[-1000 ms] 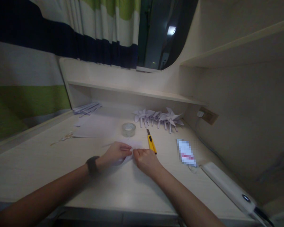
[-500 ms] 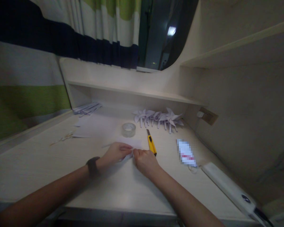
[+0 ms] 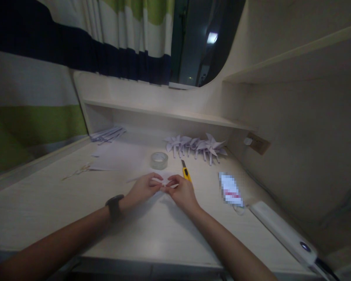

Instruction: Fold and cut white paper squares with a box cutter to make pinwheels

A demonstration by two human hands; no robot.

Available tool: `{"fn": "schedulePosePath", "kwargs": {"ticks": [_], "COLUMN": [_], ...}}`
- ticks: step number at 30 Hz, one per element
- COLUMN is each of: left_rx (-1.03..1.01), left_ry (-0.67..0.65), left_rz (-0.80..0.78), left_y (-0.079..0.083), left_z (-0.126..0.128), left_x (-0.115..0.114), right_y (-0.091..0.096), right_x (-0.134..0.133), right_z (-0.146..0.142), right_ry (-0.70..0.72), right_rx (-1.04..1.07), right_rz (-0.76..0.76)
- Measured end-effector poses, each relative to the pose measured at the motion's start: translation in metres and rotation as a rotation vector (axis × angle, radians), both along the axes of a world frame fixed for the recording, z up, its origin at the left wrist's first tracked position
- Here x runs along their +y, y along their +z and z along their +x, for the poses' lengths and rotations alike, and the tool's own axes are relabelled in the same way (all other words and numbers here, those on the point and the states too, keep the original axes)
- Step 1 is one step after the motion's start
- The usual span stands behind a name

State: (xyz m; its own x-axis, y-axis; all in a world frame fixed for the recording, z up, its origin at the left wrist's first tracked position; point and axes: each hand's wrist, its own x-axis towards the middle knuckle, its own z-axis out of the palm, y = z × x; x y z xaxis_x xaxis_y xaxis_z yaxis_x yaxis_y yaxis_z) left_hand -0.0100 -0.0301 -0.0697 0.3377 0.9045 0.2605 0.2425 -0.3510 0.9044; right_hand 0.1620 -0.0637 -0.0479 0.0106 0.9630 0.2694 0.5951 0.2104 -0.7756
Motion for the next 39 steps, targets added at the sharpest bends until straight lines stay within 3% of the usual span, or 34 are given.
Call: {"fn": "schedulePosePath", "kwargs": {"ticks": [3,9,13,25,39], "left_rx": [0.008,0.034,0.068,0.134,0.274], "left_ry": [0.000,-0.003,0.015,-0.017,-0.016], "left_rz": [0.010,0.018,0.037,0.153,0.217], "left_y": [0.002,0.007,0.006,0.005,0.012], "left_z": [0.000,0.000,0.000,0.001,0.001], "left_x": [-0.003,-0.005,-0.003,-0.001,-0.006], "right_y": [-0.003,-0.014,-0.017,-0.018,-0.014], "right_x": [0.008,0.014,0.014,0.018,0.018], "right_z": [0.002,0.003,0.003,0.008,0.006], "right_ry": [0.022,0.196,0.211,0.329,0.231], "right_rx": [0.115,0.374,0.496,0.627,0.584], "right_rz": [-0.048,-0.123,-0.149,-0.187,-0.137]}}
